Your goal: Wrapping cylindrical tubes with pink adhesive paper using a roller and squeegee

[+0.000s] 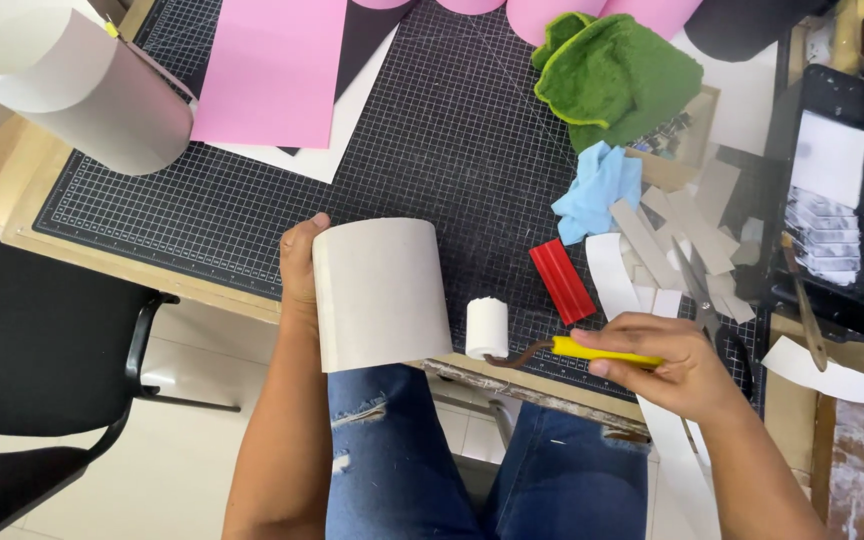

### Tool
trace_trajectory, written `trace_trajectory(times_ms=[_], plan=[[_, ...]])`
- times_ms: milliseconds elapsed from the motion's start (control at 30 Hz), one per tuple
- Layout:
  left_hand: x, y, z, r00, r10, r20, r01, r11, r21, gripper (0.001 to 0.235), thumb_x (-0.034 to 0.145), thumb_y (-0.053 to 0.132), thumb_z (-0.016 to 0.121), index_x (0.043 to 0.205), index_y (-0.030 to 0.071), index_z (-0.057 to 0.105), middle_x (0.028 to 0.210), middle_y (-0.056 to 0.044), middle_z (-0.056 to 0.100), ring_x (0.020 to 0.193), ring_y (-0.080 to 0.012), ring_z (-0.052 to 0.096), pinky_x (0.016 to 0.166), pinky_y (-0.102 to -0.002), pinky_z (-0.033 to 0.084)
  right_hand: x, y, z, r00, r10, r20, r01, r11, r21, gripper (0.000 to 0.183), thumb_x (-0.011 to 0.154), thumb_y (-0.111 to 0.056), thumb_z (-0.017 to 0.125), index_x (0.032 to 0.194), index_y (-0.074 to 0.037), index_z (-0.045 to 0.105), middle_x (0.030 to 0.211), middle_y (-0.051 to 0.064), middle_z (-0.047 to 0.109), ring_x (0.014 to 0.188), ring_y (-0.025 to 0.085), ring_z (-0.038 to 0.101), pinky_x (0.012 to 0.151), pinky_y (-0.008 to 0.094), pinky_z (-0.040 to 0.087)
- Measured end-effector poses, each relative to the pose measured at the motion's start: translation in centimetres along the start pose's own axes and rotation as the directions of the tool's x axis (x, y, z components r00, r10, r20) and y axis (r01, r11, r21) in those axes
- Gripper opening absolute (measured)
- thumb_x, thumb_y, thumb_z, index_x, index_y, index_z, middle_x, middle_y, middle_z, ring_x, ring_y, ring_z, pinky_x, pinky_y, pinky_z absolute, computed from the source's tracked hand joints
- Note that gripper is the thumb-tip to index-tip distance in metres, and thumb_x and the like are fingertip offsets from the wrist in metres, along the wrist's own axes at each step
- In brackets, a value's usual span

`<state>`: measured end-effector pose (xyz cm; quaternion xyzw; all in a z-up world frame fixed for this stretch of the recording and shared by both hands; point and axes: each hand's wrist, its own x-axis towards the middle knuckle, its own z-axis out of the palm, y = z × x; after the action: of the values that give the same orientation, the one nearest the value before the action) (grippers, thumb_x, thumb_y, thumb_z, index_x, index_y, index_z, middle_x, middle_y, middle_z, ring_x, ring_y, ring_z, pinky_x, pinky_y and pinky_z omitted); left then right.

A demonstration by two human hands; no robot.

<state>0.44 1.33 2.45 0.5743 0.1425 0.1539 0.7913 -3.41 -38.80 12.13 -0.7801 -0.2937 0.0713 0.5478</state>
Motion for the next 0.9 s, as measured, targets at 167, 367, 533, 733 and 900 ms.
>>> trace_trajectory(times_ms=[167,367,533,733,900], plan=[[-0.1,0.2,0.2,1.000,-0.009,-0.008,0.009,0.999,-0.032,0.049,0.090,0.021,0.062,0.045,0.020,0.043,0.036,0.003,0.030,0.039,-0.0059,0.020,0.040,-0.024,0.019,2.0,-0.4,2.5,0.992,-0.109,0.060,0.109,0.994,-0.002,0.027,0.077,-0.006,0.082,0.104,-0.009,0.085,0.073,0.013,0.079,0.054,0.022,0.068,0.055,0.034,0.053],[-0.4,0.4,0.6,0.999,-0.036,-0.005,0.036,0.996,-0.079,0.047,0.087,0.019,0.063,0.044,0.019,0.045,0.036,0.003,0.030,0.038,-0.0065,0.019,0.040,-0.025,0.019,3.8,-2.0,4.4,0.970,-0.220,0.099,0.222,0.975,-0.010,0.027,0.082,-0.012,0.080,0.110,-0.013,0.084,0.077,0.012,0.077,0.055,0.025,0.067,0.057,0.035,0.055],[-0.6,1.2,0.8,0.999,-0.021,-0.028,0.020,0.999,-0.039,0.048,0.088,0.019,0.062,0.043,0.019,0.043,0.036,0.002,0.029,0.040,-0.0060,0.019,0.040,-0.025,0.019,0.2,-0.4,1.4,0.990,-0.116,0.076,0.121,0.991,-0.058,0.029,0.080,-0.012,0.081,0.108,-0.015,0.085,0.076,0.011,0.078,0.056,0.022,0.070,0.056,0.034,0.056],[-1.9,3.1,2.5,0.981,-0.187,-0.048,0.186,0.982,-0.026,0.052,0.092,0.019,0.064,0.052,0.024,0.030,0.051,0.011,0.031,0.046,-0.0056,0.027,0.045,-0.028,0.022,-2.3,-3.5,-0.7,0.997,-0.034,0.074,0.045,0.987,-0.154,0.039,0.086,-0.010,0.075,0.125,-0.013,0.073,0.080,0.002,0.074,0.067,0.012,0.067,0.060,0.022,0.049],[-2.5,5.1,3.9,0.971,0.095,0.221,-0.128,0.982,0.137,0.061,0.097,0.012,0.066,0.054,0.023,0.023,0.053,0.012,0.026,0.050,-0.0023,0.025,0.049,-0.025,0.019,-0.8,-5.0,-2.0,0.988,-0.031,0.154,0.091,0.912,-0.399,0.038,0.085,-0.018,0.076,0.121,-0.025,0.077,0.082,-0.005,0.075,0.060,0.006,0.065,0.058,0.020,0.048]])
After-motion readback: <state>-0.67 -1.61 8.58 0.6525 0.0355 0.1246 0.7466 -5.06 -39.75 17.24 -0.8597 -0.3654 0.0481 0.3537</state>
